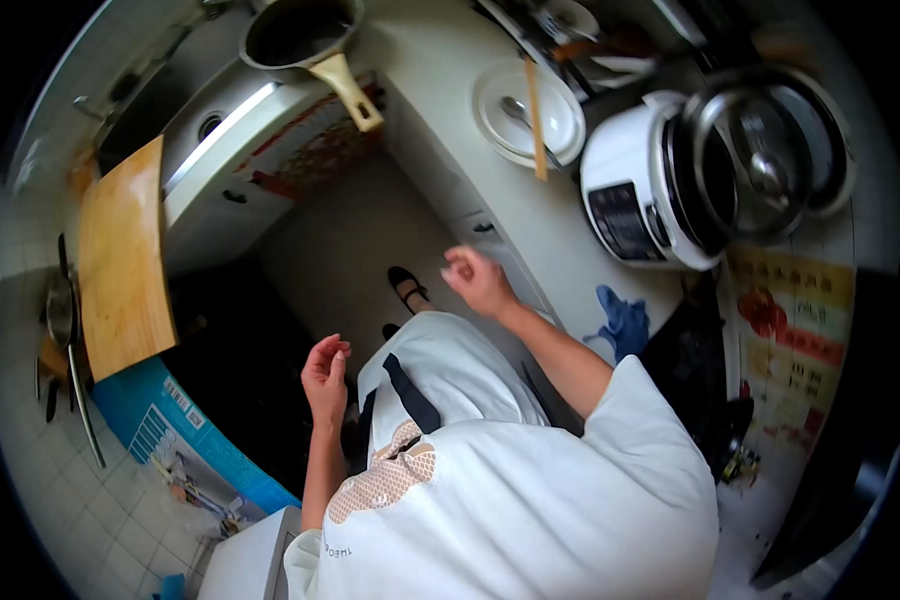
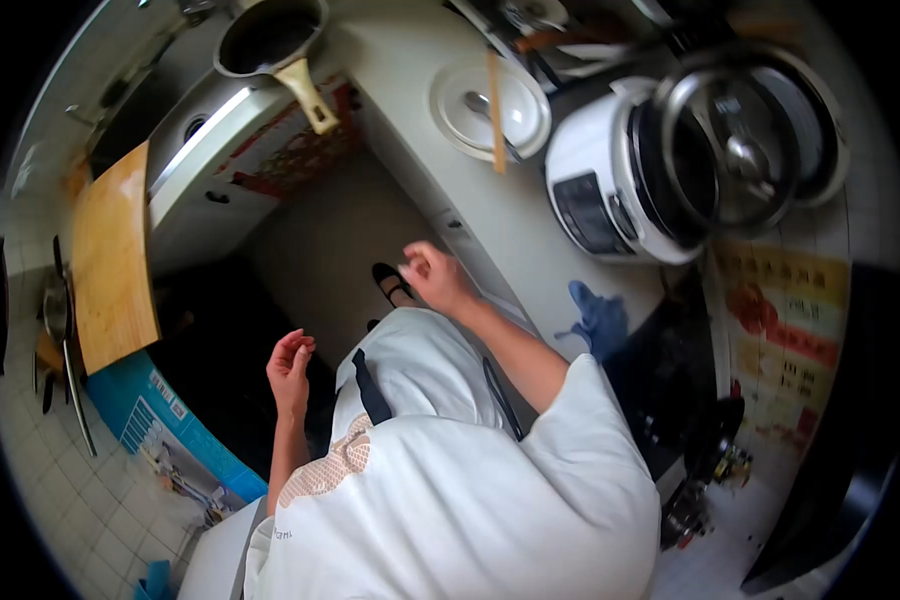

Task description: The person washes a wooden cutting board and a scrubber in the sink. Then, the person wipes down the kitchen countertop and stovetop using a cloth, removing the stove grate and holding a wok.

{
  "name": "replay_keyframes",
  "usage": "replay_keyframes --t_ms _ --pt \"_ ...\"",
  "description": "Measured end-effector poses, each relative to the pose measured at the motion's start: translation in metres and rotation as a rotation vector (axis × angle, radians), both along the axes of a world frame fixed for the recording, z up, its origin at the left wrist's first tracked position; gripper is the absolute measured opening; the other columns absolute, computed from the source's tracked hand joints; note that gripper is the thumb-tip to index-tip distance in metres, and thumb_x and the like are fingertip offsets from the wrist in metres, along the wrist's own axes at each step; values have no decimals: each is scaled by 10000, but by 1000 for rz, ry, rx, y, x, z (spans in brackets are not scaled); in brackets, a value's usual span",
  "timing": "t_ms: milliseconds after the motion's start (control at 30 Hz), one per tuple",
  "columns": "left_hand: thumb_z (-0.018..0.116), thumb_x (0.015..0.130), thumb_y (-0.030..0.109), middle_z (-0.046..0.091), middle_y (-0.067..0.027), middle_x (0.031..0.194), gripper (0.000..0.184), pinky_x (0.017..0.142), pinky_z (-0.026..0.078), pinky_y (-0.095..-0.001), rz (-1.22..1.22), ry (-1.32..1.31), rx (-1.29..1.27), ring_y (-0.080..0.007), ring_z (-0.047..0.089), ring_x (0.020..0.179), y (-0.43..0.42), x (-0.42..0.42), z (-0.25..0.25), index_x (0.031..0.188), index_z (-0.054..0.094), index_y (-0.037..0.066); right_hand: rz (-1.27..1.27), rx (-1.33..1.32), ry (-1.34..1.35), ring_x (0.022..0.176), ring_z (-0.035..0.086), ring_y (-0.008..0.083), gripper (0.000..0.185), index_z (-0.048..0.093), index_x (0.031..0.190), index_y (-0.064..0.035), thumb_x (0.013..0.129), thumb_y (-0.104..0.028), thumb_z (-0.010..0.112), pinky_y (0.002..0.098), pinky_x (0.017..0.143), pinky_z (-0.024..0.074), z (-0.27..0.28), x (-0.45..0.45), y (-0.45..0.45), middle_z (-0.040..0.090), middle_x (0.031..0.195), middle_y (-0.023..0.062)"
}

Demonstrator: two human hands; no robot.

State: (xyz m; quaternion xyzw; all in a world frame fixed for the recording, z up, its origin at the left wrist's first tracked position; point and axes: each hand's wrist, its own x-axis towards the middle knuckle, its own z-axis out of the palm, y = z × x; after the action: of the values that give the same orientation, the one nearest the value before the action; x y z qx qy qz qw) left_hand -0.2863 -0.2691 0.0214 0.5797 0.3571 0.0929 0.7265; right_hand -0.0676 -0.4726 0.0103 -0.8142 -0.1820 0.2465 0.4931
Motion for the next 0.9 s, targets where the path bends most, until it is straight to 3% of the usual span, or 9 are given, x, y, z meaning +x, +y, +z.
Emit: replay_keyframes --t_ms 167,267,333,433,467,500,567,767,900 --pt "516 853 -6 600 -52 918 210 782 439 -227 -186 -18 -5 -113 555 837 -17 11 -6 1060 554 -5 -299 -235 -130 690 601 198 281 541 1018 -53 762 -121 635 308 647 479 18 -52 -148 604 772 71" --pt "516 854 -7 600 -49 917 209 777 436 -224 -286 -46 -36 -110 553 834 -36 22 -10 1060 552 -6 -346 -489 -449 884 573 241 408 513 1107 -71 736 -149 666 364 773 454 22 -59 -227 579 987 102" --pt "515 855 -6 601 -47 914 203 777 435 -222 -356 -63 -43 -107 553 839 -52 28 -12 1054 551 -7 -419 -809 -707 1086 466 310 565 452 1223 -118 727 -263 681 420 905 377 33 -66 -262 485 1184 133" --pt "510 857 -8 601 -47 907 193 784 436 -223 -461 -95 -20 -106 555 847 -75 30 -11 1046 550 -6 -734 -959 -587 1181 368 369 683 378 1303 -167 725 -393 663 455 972 303 -9 -72 -312 396 1295 146" --pt "507 858 -7 602 -46 904 186 794 438 -229 -481 -77 -24 -108 558 855 -82 29 -8 1040 548 -5 -767 -781 -458 1259 267 378 716 329 1336 -235 733 -495 613 528 993 249 -42 -67 -337 309 1371 148" --pt "507 858 -7 602 -46 904 186 794 438 -229 -486 -82 -24 -108 558 855 -88 27 -10 1040 548 -5 -842 -1000 -235 1302 185 362 713 304 1345 -286 738 -534 585 628 965 202 -38 -62 -316 229 1414 133" --pt "506 861 -5 602 -47 905 187 802 440 -235 -545 -13 -12 -113 561 861 -100 22 -16 1043 548 -3 -934 -1116 -194 1321 142 348 678 305 1338 -327 751 -561 551 682 942 157 -38 -48 -294 204 1425 126" --pt "516 863 -2 599 -35 900 192 799 440 -229 -578 27 -15 -101 560 857 -134 19 -26 1052 548 -2 -885 -1101 -300 1316 169 319 634 348 1326 -220 807 -562 470 555 1045 91 -44 12 -343 252 1406 132" --pt "523 862 1 592 -34 892 190 795 436 -227 -549 9 -38 -100 556 849 -165 25 -31 1050 545 -10 -889 -1110 -424 1245 297 341 608 421 1268 -132 803 -512 511 485 1030 210 -43 60 -379 369 1320 174"
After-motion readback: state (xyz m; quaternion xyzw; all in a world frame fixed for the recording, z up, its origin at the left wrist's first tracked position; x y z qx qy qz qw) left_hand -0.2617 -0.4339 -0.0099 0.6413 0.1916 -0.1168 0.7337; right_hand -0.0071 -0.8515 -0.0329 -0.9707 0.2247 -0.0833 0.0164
